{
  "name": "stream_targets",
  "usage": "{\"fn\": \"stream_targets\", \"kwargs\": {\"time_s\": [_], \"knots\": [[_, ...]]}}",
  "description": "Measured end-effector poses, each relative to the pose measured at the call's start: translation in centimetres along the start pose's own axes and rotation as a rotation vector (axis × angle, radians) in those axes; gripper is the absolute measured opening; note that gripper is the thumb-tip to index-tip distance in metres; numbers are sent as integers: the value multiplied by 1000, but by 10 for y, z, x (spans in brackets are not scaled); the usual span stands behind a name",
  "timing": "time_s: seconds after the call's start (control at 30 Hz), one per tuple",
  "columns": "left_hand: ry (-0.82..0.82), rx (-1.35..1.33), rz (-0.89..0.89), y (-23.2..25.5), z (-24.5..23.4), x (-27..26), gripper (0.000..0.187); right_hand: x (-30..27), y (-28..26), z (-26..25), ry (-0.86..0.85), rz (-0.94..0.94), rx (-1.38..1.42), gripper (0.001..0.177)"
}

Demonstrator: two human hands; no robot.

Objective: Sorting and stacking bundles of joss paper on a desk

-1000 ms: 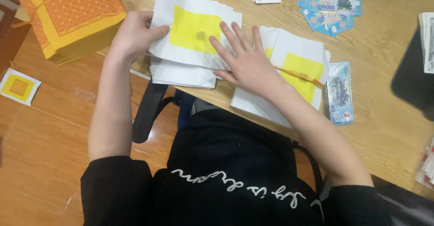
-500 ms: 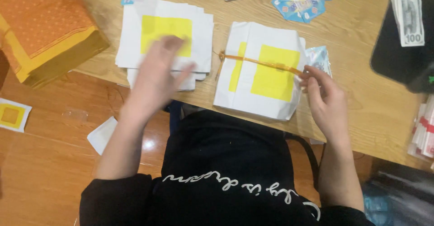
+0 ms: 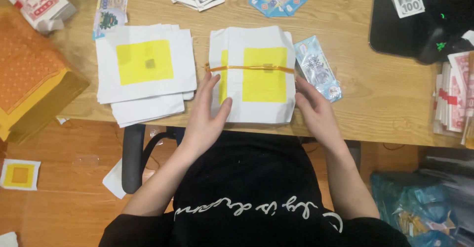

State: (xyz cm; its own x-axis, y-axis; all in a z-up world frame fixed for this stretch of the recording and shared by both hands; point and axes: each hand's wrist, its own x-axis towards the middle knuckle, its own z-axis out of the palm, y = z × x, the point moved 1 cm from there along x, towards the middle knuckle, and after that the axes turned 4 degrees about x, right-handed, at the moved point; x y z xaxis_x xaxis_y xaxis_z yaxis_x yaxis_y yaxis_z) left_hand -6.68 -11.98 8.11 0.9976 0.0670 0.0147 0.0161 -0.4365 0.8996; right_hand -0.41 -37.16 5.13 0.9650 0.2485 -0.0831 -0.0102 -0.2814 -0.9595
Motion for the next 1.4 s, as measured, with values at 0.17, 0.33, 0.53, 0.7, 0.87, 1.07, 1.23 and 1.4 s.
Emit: {"fn": "stream_targets", "kwargs": {"time_s": [0.17,0.33,0.53,0.7,0.87,1.07,1.23,1.4], "knots": [[-35,-16,10,-8,14,3,53,-7,2,-4,64,22,33,46],[-113,96,180,-13,35,5,47,-13,13,-25,132,5,-22,44],[-4,362,293,-18,45,-3,39,-19,-12,-28,104,70,-131,41],[-170,-109,26,-3,34,2,60,-18,-7,-24,81,53,-291,43],[-202,-1015,-209,1,41,9,74,-19,-3,-23,52,-23,-439,41],[-149,-1466,-224,10,52,12,59,-32,0,-14,103,-583,-653,62],[-149,-1393,-334,-5,60,8,65,-41,2,-5,161,-778,-693,29],[-367,-1189,-436,-7,66,5,45,-60,-16,-21,-107,-712,-429,30]]}}
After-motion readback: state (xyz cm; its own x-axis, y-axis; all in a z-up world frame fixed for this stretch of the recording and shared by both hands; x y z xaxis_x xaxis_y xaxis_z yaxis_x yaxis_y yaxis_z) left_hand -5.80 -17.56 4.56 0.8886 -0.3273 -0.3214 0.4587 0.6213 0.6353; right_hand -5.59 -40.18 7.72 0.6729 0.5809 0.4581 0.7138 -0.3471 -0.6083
